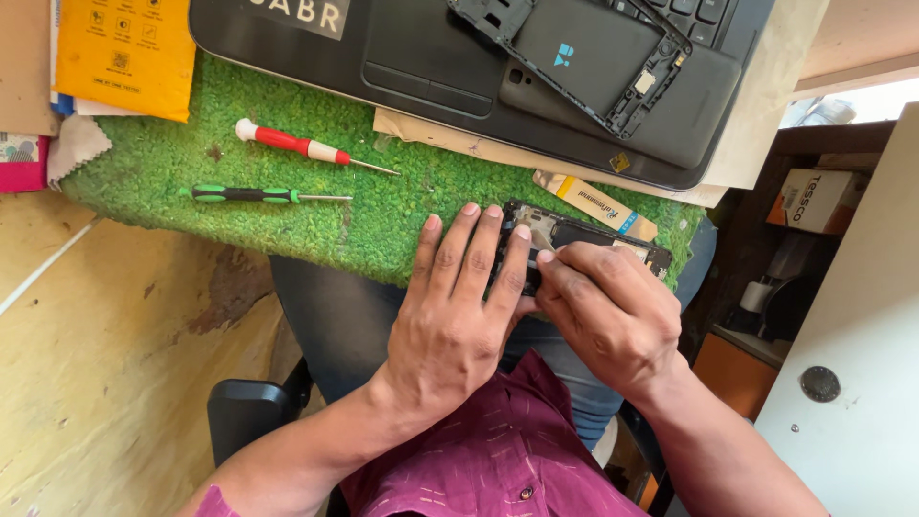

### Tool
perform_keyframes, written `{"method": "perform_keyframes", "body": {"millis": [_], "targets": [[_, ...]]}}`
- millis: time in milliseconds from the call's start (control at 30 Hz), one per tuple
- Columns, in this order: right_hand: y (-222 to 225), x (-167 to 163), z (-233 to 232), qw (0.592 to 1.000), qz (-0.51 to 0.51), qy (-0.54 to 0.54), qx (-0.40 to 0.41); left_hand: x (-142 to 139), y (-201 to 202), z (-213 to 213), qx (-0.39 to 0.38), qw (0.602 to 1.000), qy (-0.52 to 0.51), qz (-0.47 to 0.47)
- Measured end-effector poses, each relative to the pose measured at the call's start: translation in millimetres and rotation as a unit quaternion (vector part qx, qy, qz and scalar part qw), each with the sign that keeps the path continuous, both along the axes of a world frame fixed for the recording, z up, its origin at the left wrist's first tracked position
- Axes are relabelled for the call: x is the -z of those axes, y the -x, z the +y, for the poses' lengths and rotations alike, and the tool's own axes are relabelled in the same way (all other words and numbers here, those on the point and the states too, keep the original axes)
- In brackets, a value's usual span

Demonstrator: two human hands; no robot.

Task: The person sits at a repair bench working on a disassembled smartphone held in their lap and on the bench. They pry and press internal components, peel a small part from the phone body, reposition the phone repeatedly, and press a component into the frame with their fingers.

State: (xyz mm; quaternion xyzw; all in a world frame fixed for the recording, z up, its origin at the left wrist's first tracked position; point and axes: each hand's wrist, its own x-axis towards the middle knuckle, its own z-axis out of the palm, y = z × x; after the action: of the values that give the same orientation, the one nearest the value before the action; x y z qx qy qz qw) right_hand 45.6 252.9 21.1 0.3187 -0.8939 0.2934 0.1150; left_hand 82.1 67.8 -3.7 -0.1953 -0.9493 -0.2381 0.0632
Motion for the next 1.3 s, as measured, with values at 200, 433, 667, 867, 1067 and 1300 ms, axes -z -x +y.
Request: {"method": "perform_keyframes", "body": {"millis": [200,433,667,867,1067,1300], "targets": [[-2,-1,-1,1.000,0.023,-0.001,0.005,1,0,-1,-0.001,1.000,-0.003,0.005],[0,0,-1,1.000,0.008,0.008,0.000,1,0,-1,0.002,1.000,-0.005,0.006],[-3,1,-1,1.000,0.023,0.004,0.011,2,-1,-1,0.002,1.000,0.004,0.007],[-6,5,-2,0.998,0.030,0.015,0.056,2,-1,-2,-0.002,1.000,-0.015,0.013],[-11,0,8,0.992,0.040,0.064,0.097,4,0,-10,0.010,0.995,-0.095,0.038],[5,-3,17,0.990,0.009,0.049,0.133,1,10,-20,-0.025,0.968,-0.250,0.025]]}}
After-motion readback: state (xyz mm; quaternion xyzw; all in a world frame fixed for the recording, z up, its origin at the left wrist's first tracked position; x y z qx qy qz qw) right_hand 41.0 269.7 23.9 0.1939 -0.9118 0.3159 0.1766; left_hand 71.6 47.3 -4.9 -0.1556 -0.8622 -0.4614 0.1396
